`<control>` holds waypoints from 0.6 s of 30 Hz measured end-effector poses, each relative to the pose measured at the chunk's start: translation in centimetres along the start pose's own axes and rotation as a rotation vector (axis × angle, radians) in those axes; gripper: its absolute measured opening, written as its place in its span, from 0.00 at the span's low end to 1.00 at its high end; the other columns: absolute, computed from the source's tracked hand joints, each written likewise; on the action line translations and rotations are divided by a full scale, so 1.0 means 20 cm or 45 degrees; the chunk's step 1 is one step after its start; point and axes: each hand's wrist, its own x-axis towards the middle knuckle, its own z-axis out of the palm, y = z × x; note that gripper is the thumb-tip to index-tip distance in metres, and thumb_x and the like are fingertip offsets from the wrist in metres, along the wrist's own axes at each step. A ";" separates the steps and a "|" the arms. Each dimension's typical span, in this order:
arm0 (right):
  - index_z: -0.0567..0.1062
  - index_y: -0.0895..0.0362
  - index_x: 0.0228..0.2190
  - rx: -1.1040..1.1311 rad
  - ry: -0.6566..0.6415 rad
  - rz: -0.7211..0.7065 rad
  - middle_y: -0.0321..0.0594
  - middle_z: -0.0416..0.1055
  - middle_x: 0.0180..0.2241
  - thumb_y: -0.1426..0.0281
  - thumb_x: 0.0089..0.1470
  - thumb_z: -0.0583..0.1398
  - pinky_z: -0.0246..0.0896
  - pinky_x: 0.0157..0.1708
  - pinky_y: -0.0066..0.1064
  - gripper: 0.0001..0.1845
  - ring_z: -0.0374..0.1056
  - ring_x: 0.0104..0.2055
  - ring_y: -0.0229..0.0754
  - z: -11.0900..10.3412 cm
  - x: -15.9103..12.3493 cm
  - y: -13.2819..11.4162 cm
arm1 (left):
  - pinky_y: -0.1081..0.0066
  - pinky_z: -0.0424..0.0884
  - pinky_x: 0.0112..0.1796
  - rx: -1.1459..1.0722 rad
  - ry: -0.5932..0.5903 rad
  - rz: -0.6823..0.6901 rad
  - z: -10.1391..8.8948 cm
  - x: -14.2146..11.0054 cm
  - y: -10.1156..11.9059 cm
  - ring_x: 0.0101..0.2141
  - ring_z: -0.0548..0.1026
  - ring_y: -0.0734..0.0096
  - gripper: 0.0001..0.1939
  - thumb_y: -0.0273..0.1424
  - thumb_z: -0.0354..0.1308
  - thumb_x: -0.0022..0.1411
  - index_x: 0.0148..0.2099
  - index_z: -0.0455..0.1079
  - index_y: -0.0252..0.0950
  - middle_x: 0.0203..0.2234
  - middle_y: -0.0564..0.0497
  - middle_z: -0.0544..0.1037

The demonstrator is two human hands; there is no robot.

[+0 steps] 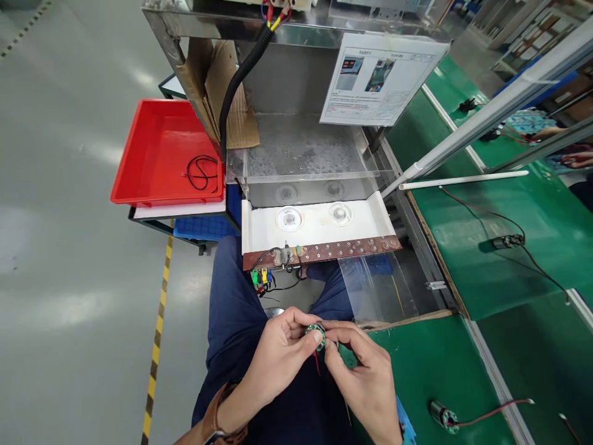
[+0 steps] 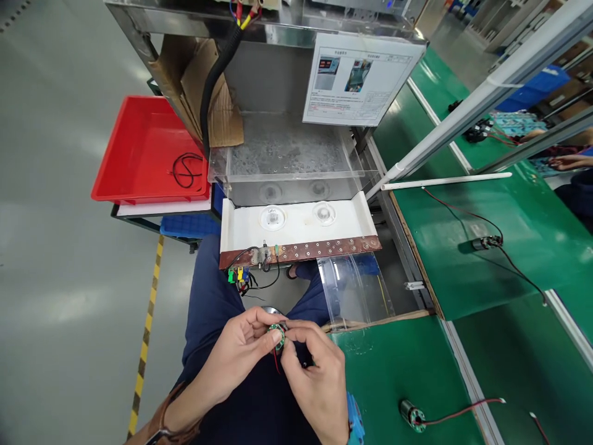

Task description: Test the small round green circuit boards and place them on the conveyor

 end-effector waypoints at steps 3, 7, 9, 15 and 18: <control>0.77 0.54 0.31 0.081 -0.135 0.019 0.43 0.78 0.36 0.71 0.58 0.60 0.72 0.38 0.32 0.05 0.75 0.38 0.44 -0.02 0.02 0.05 | 0.70 0.73 0.35 0.002 0.012 -0.019 0.00 0.00 -0.01 0.36 0.77 0.67 0.15 0.40 0.68 0.54 0.37 0.73 0.35 0.36 0.45 0.80; 0.75 0.54 0.29 0.177 -0.277 0.059 0.42 0.76 0.35 0.71 0.57 0.61 0.70 0.37 0.30 0.05 0.74 0.37 0.43 -0.03 0.05 0.10 | 0.71 0.73 0.32 0.043 0.036 -0.037 0.00 0.00 -0.03 0.33 0.75 0.68 0.15 0.40 0.68 0.54 0.36 0.73 0.35 0.31 0.47 0.79; 0.75 0.55 0.29 0.187 -0.275 0.080 0.41 0.76 0.35 0.71 0.57 0.61 0.70 0.38 0.31 0.05 0.73 0.38 0.42 -0.02 0.06 0.12 | 0.71 0.73 0.31 0.055 0.040 -0.032 0.00 0.01 -0.04 0.32 0.75 0.69 0.15 0.40 0.67 0.55 0.37 0.72 0.35 0.30 0.48 0.78; 0.75 0.55 0.29 0.265 -0.234 0.124 0.42 0.75 0.34 0.69 0.59 0.61 0.69 0.40 0.32 0.07 0.73 0.38 0.42 0.01 0.03 0.12 | 0.72 0.72 0.29 0.062 0.044 -0.019 0.00 0.02 -0.04 0.30 0.74 0.71 0.16 0.41 0.68 0.54 0.35 0.71 0.34 0.31 0.48 0.77; 0.76 0.55 0.32 0.358 -0.209 0.170 0.44 0.75 0.38 0.68 0.60 0.61 0.70 0.40 0.31 0.06 0.73 0.40 0.42 0.02 0.01 0.13 | 0.72 0.72 0.30 0.068 0.057 -0.022 0.00 0.02 -0.04 0.31 0.75 0.71 0.15 0.40 0.68 0.53 0.34 0.70 0.34 0.32 0.48 0.78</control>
